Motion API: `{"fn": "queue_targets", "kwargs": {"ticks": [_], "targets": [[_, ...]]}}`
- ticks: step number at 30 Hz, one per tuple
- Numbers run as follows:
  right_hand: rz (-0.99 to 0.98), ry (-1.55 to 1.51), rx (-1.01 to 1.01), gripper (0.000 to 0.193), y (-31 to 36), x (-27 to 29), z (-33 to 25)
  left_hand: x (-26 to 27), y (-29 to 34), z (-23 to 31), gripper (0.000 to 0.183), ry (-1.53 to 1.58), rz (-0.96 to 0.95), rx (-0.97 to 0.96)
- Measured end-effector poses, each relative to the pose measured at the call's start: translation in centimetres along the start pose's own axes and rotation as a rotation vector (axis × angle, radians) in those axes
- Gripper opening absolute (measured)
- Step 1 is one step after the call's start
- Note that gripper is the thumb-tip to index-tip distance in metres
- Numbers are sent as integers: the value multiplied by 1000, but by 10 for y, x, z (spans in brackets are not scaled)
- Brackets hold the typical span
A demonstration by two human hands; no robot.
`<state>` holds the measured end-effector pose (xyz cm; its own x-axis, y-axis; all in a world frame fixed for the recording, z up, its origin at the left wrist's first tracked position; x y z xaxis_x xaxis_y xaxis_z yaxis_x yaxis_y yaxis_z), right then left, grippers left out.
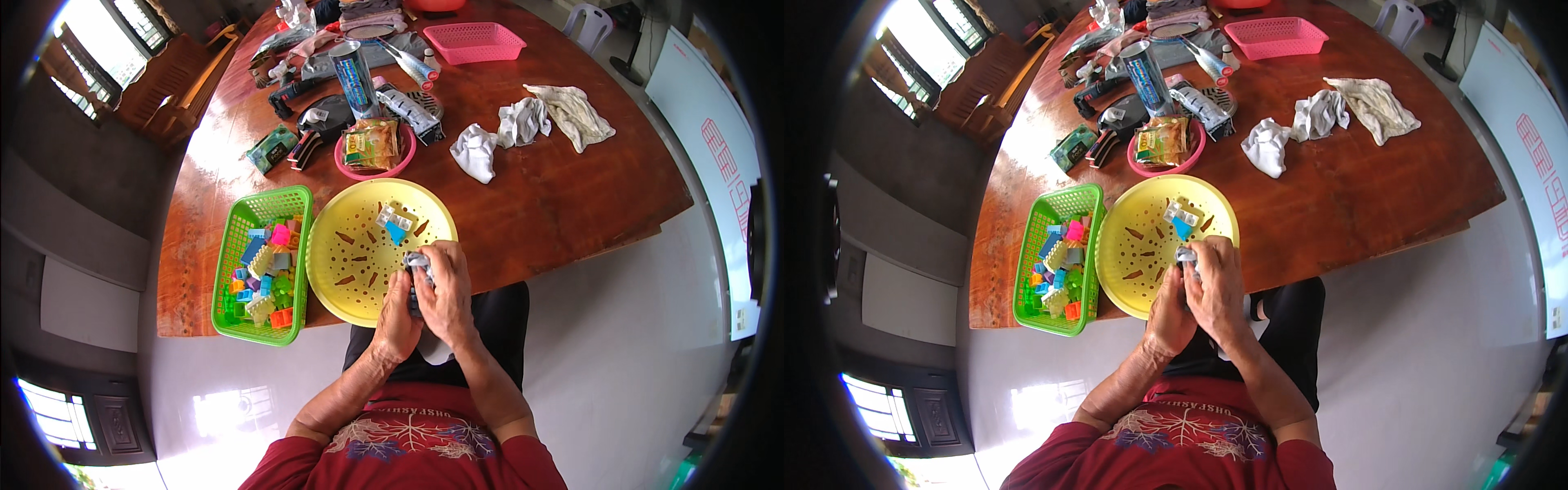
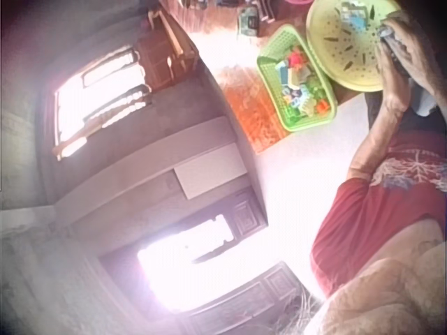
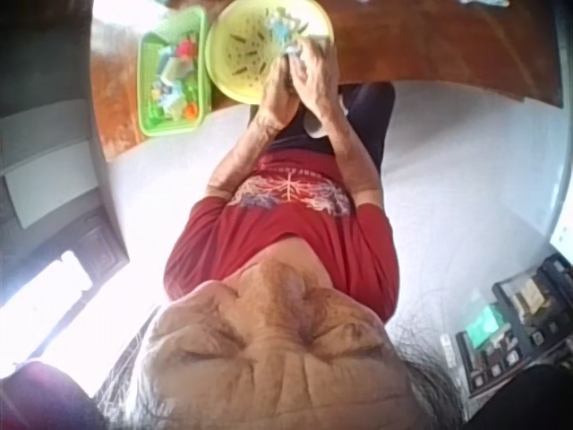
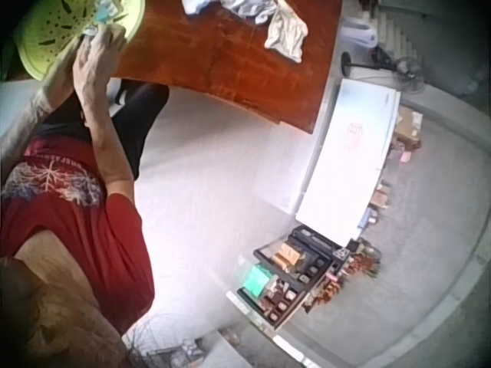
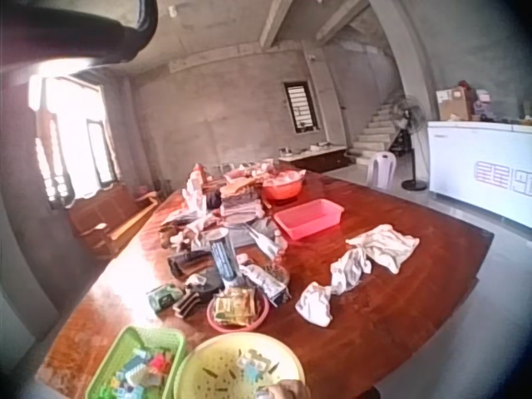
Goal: The person sits at a wooden table and wipes small plastic building blocks with a grey cloth. They pick up blocks from a yellow colander, wipe them individually, and place them into a green basket. The person also wipes the inside of the yellow colander with the cloth.
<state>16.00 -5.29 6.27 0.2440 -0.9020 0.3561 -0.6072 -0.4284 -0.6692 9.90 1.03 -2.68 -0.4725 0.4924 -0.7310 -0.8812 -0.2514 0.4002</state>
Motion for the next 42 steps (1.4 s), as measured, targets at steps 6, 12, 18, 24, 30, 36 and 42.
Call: {"fn": "queue_targets", "kwargs": {"ticks": [6, 12, 18, 24, 30, 36, 42], "targets": [[-133, 133, 113, 48, 13, -7, -25, 4, -5, 12, 36, 85, 44, 21], [-173, 95, 159, 44, 42, -2, -41, 6, -4, 18, 47, -57, 34, 74], [-30, 64, 113, 41, 11, 17, -23, 7, 0, 8, 39, -157, -81, -69], [-203, -432, -270, 21, 1, 5, 28, -19, 18, 28, 28, -785, -63, -260], [-219, -406, -178, 22, 9, 19, 5, -9, 17, 29, 46, -797, -161, -364], [-216, -538, -433, 21, 13, -3, 39, -25, 28, 29, 50, -772, -216, -407], [-67, -415, -302, 24, 1, -2, 28, -21, 23, 41, 43, -625, -200, -400]]}}
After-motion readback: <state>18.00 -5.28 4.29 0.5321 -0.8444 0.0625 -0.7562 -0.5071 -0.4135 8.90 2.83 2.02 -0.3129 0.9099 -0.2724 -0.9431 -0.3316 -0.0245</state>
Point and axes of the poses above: each hand's wrist, its own y-axis away from the middle knuckle, its own x-axis out of the back of the hand, z = x × y, the point moved 9 cm from there along -y, towards the middle knuckle, and after that the axes turned 11 degrees about x, right-handed, at the moved point
